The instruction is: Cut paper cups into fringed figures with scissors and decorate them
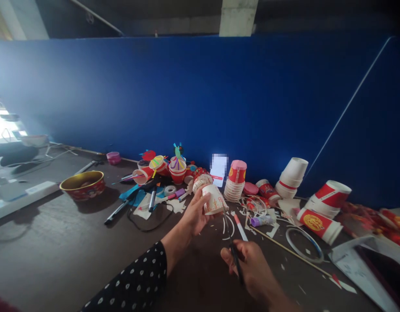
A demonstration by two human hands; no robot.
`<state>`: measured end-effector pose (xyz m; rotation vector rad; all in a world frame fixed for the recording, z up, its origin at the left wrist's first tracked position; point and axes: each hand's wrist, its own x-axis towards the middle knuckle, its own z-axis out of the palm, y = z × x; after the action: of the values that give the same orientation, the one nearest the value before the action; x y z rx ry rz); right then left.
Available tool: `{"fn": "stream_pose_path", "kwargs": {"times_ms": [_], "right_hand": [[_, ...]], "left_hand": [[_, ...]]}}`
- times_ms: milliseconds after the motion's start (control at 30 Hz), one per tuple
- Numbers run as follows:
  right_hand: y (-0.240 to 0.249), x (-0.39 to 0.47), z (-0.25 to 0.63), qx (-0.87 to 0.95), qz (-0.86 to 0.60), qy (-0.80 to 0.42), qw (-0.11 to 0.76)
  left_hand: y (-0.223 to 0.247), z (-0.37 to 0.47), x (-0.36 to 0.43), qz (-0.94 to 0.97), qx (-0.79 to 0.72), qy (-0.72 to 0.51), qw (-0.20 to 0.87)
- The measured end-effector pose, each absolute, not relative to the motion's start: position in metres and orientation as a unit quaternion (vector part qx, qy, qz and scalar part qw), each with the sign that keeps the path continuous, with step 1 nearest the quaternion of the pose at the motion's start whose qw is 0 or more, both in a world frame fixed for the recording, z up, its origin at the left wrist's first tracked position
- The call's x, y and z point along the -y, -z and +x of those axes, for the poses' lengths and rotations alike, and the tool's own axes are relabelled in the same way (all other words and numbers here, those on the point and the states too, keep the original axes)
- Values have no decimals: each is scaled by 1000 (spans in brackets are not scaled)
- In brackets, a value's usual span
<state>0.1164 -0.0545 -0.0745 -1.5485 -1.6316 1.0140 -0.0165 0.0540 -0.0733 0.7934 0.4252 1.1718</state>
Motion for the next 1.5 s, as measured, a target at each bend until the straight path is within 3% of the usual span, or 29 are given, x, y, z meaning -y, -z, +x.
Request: {"fn": "stream_pose_path", "kwargs": {"times_ms": [700,1133,1500], "right_hand": [[77,54,113,634,-615,-368,290],[80,55,118,665,-621,-260,325],[83,53,121,662,-619,-268,327]], "left_hand": [[76,-20,-57,370,-162,-517,754],[71,-13,-41,429,-153,-488,745],[73,-13,-41,464,-172,-471,730]]}}
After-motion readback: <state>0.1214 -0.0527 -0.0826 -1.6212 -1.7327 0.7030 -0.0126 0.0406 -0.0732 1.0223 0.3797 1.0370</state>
